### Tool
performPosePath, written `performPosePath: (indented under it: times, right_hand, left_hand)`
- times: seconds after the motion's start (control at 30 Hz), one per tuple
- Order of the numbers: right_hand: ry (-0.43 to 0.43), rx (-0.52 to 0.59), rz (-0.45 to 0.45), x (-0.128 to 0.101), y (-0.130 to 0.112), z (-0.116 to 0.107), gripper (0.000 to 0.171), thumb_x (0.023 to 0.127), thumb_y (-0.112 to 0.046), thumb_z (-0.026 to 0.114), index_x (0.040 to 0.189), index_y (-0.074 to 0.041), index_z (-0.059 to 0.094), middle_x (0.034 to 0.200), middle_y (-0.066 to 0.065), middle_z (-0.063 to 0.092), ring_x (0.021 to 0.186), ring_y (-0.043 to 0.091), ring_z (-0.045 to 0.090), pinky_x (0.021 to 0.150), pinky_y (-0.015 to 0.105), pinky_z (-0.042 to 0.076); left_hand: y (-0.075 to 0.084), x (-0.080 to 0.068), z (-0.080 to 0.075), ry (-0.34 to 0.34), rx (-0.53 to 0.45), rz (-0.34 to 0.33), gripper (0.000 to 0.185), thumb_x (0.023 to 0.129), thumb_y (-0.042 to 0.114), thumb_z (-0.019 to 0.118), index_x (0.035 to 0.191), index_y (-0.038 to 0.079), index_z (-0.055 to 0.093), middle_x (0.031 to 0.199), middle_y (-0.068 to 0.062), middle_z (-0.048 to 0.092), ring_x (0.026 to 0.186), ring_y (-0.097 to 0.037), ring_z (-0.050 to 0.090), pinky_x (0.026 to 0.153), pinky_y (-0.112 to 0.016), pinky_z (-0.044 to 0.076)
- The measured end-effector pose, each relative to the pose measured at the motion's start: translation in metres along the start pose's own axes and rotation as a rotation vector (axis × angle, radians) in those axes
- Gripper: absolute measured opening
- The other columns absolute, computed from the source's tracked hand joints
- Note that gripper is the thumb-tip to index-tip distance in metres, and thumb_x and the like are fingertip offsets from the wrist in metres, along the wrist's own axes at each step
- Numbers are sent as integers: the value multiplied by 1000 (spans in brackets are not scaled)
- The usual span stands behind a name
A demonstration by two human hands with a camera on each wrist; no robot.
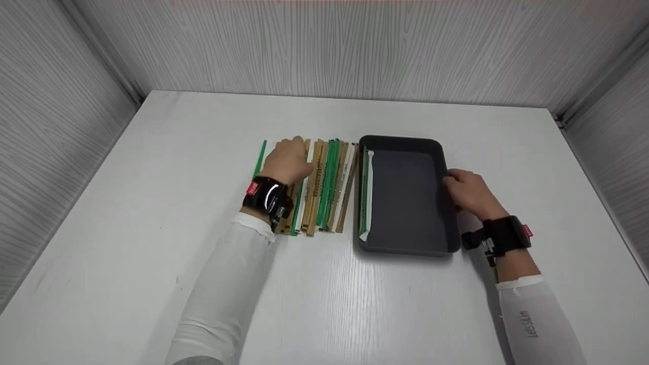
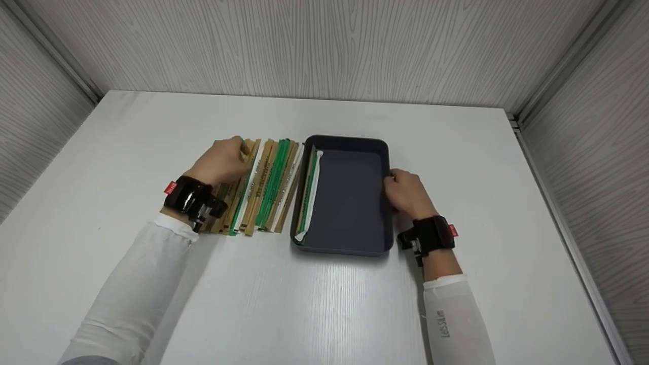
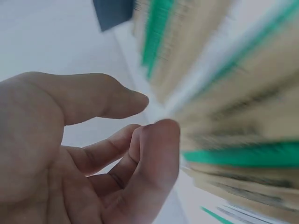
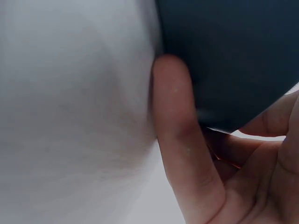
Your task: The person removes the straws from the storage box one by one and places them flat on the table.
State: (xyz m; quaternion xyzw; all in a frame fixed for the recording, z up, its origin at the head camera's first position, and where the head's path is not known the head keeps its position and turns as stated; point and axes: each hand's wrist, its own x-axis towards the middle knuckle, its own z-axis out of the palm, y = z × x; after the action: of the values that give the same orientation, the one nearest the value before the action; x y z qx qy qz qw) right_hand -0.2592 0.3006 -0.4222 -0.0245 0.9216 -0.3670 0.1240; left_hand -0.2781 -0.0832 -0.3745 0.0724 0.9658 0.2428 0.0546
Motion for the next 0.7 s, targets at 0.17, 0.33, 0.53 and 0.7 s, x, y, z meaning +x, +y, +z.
performPosePath:
  times: [0.17, 0.33, 0.53, 0.7]
  right_hand:
    - [-1, 7, 4, 0, 1, 0, 53, 111, -25, 34, 153, 6, 43, 129, 29, 60, 100, 35, 64, 67, 32, 57]
    - [1, -1, 1, 0, 2, -1, 53, 111, -25, 34, 153, 6, 44, 128, 29, 60, 100, 35, 63, 66, 31, 57]
    - [20, -20, -20, 1, 2, -1, 48, 111, -25, 35, 143, 5, 54, 113, 25, 62, 90, 30, 62, 64, 32, 56]
    - [20, -18, -27, 1, 1, -2, 48, 111, -26, 34, 141, 4, 56, 110, 23, 62, 90, 28, 61, 64, 32, 56]
  left_hand:
    - [44, 1, -2, -13, 25, 71, 15, 94, 4, 55, 107, -2, 59, 93, -12, 55, 71, -23, 51, 62, -39, 48]
    - [88, 5, 17, -46, 92, 153, 18, 96, 10, 59, 110, -1, 62, 112, -17, 58, 81, -24, 56, 64, -37, 51]
    - [131, 11, 52, -94, 354, 175, 18, 98, 15, 65, 103, 3, 77, 114, -18, 68, 87, -21, 68, 67, -33, 61]
    - [147, 14, 73, -165, 584, 138, 19, 102, 21, 63, 102, 14, 81, 100, -3, 77, 83, -9, 69, 64, -27, 58]
